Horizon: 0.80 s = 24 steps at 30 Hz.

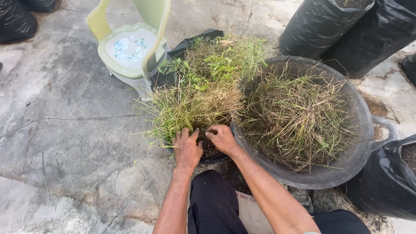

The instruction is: Weeding dry and green grass from a planter bag using hands.

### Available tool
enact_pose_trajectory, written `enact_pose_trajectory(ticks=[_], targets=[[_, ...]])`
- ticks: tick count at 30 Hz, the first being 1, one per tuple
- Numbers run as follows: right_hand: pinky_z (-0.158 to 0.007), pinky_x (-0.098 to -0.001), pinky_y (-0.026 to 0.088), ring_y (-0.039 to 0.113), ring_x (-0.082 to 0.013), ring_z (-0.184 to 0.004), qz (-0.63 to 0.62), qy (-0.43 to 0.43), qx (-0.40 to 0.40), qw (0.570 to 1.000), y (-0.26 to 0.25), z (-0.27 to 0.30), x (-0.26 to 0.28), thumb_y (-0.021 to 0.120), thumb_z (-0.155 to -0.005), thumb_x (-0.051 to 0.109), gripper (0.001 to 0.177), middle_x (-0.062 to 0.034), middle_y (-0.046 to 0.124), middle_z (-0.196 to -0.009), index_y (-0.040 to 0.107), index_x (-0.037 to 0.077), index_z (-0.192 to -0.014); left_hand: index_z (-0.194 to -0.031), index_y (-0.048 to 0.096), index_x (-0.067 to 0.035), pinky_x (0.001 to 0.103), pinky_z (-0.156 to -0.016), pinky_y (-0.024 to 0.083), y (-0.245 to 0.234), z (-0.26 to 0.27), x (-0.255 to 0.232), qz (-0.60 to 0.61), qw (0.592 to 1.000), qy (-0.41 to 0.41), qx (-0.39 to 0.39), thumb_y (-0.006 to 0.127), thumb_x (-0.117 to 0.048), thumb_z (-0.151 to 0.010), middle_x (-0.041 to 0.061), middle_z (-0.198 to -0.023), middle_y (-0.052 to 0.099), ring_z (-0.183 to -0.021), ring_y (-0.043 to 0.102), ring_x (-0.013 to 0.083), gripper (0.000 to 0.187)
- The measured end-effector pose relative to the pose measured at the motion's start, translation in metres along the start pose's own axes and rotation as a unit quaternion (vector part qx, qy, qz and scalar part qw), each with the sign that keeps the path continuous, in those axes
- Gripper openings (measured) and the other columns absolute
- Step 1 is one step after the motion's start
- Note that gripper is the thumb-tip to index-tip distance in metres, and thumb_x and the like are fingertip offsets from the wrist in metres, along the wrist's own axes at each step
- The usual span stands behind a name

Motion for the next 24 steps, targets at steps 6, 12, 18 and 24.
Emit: enact_pose_trajectory(ticks=[6,12,18,24], targets=[[-0.069,-0.0342,0.055,0.066,-0.0148,-0.076,-0.009,0.035,-0.028,0.999,-0.041,0.008,0.019,0.072,-0.091,0.016,0.019,-0.0106,0.078,-0.089,0.079,0.002,-0.102,-0.129,0.07,-0.013,0.057,-0.104,0.042,-0.023,0.003,-0.033,0.016,0.993,0.037,-0.113,0.084,-0.016,-0.074,0.014,-0.131,0.056,-0.125,0.052,0.0366,0.057],[-0.074,-0.0294,0.057,0.071,-0.0115,-0.084,0.001,-0.092,-0.079,0.993,-0.07,0.01,0.012,0.075,-0.091,0.014,0.019,-0.0064,0.079,-0.094,0.079,-0.001,-0.101,-0.129,0.067,-0.007,0.054,-0.107,0.045,-0.004,-0.001,-0.05,0.02,0.993,0.031,-0.117,0.081,-0.021,-0.082,0.019,-0.134,0.057,-0.128,0.054,0.0393,0.051],[-0.053,-0.0267,0.054,0.065,-0.0142,-0.064,-0.051,0.047,-0.062,0.996,-0.084,0.026,0.022,0.071,-0.095,0.017,0.023,-0.0084,0.074,-0.089,0.076,0.0,-0.11,-0.13,0.063,0.0,0.052,-0.104,0.047,-0.007,-0.005,-0.081,-0.043,0.997,-0.048,-0.037,0.08,-0.03,-0.081,0.03,-0.141,0.05,-0.132,0.049,0.0473,0.06],[-0.06,-0.0279,0.066,0.07,-0.0102,-0.081,-0.124,0.001,-0.053,0.991,-0.081,0.021,0.016,0.07,-0.094,0.015,0.026,-0.0058,0.073,-0.106,0.073,-0.002,-0.114,-0.129,0.062,-0.003,0.05,-0.097,0.049,-0.035,0.004,-0.109,-0.108,0.989,-0.1,0.029,0.081,-0.04,-0.081,0.025,-0.135,0.053,-0.127,0.052,0.0397,0.063]])
Point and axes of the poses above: each hand's wrist, its own z-axis away from the middle knuckle, its own y-axis out of the palm, x = y × z, the point moved 6 cm from there along -z, towards the middle knuckle
